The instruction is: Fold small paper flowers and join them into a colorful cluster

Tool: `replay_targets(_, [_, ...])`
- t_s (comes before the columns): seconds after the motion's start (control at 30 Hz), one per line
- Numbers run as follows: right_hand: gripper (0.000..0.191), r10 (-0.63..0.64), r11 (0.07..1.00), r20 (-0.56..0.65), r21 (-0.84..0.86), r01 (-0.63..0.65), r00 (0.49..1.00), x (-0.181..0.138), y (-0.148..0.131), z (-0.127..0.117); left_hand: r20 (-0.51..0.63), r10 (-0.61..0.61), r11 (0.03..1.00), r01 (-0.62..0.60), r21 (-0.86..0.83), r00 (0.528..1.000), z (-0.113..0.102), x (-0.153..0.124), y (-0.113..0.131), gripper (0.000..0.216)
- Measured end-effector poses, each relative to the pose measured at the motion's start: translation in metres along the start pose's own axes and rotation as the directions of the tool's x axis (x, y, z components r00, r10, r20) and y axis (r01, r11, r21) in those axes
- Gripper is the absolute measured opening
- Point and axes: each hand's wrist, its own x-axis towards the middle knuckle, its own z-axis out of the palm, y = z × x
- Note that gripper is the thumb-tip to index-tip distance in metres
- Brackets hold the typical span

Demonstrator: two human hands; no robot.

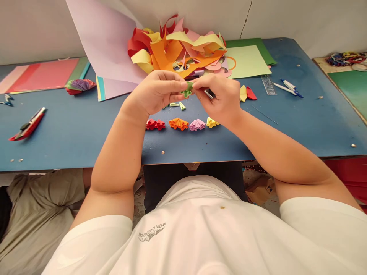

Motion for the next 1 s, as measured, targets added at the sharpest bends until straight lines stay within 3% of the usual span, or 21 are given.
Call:
replay_targets(0.1, [0.049,-0.037,0.999,0.040,-0.016,0.038,0.998,0.003,0.001,-0.002,0.043,-0.014,1.000,0.013,0.015,0.999,-0.003,0.000,-0.003,0.025])
replay_targets(0.33, [0.041,0.030,0.999,0.144,-0.037,-0.025,0.989,0.001,0.003,-0.004,0.178,-0.015,0.999,0.005,0.054,0.984,-0.009,0.000,-0.004,0.032])
replay_targets(0.6, [0.060,0.023,0.997,0.004,-0.074,-0.023,1.000,-0.001,0.010,0.000,0.096,-0.065,0.992,0.076,-0.105,0.993,0.005,0.004,-0.009,0.022])
replay_targets(0.83, [0.037,0.173,0.985,0.000,0.003,-0.173,0.985,-0.003,0.008,0.005,0.027,-0.036,0.986,0.040,-0.159,0.999,0.006,0.011,-0.021,0.022])
replay_targets(1.0, [0.033,0.166,0.986,0.031,-0.022,-0.165,0.986,-0.002,0.012,0.002,0.014,-0.042,0.988,0.044,-0.145,0.999,0.006,0.011,-0.020,0.023])
